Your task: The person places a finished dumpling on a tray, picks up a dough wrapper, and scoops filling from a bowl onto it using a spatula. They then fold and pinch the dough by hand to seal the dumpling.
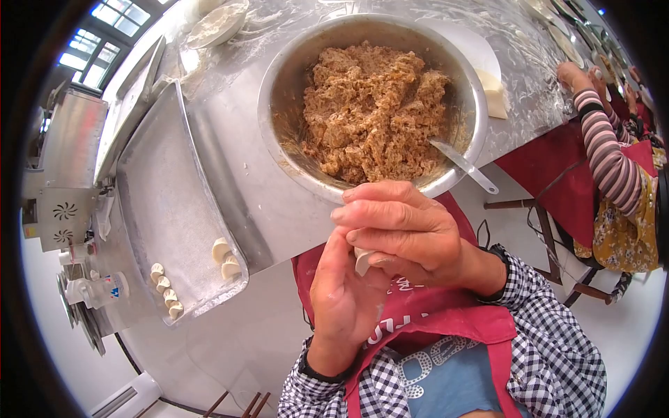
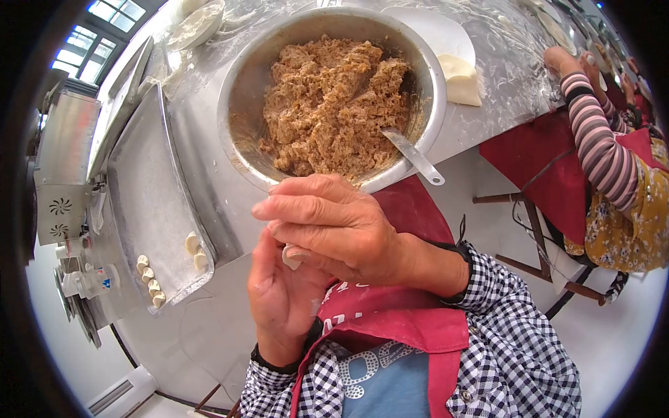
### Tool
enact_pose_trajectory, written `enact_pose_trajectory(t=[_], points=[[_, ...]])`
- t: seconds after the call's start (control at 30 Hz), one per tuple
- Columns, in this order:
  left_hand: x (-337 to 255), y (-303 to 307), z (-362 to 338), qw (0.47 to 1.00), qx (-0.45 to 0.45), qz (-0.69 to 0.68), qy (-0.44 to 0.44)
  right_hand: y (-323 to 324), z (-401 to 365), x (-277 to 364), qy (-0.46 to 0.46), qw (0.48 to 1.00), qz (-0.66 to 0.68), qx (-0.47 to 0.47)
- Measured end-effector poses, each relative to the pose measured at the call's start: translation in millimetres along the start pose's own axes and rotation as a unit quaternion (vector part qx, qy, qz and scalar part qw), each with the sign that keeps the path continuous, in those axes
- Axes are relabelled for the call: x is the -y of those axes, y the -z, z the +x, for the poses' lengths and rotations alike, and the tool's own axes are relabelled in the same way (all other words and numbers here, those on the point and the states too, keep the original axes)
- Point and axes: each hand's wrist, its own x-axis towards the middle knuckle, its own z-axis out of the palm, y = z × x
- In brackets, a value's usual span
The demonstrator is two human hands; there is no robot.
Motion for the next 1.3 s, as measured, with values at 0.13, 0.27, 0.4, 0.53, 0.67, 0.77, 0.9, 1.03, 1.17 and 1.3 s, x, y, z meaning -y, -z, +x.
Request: enact_pose_trajectory(t=[0.13,0.27,0.4,0.53,0.67,0.77,0.9,1.03,1.17,1.3], points=[[2,4,1,0.999,0.036,-0.021,-0.024,-2,2,-3,0.032,0.997,-0.072,0.023],[2,15,3,0.995,0.072,-0.055,-0.030,-7,5,3,-0.025,0.998,-0.058,-0.006],[-1,9,2,0.998,0.051,-0.016,-0.027,-7,1,-1,-0.023,0.999,-0.038,-0.029],[0,-1,2,0.996,-0.004,-0.087,0.015,-7,0,-4,0.046,0.994,-0.097,0.010],[-1,10,2,0.991,-0.011,-0.135,-0.001,-14,2,-7,0.068,0.985,-0.156,0.033],[-17,24,-8,0.994,0.055,-0.096,-0.019,-26,12,4,0.016,0.996,-0.091,-0.013],[-63,29,-26,0.968,-0.038,0.128,-0.214,-8,14,17,0.014,0.999,-0.019,0.041],[-125,68,-45,0.880,-0.159,0.280,-0.350,5,10,20,-0.006,0.998,0.027,0.048],[-170,101,-42,0.831,-0.228,0.367,-0.351,8,10,24,-0.017,0.999,0.008,0.041],[-190,123,-21,0.751,-0.265,0.529,-0.293,9,10,26,-0.011,0.999,-0.019,0.034]])
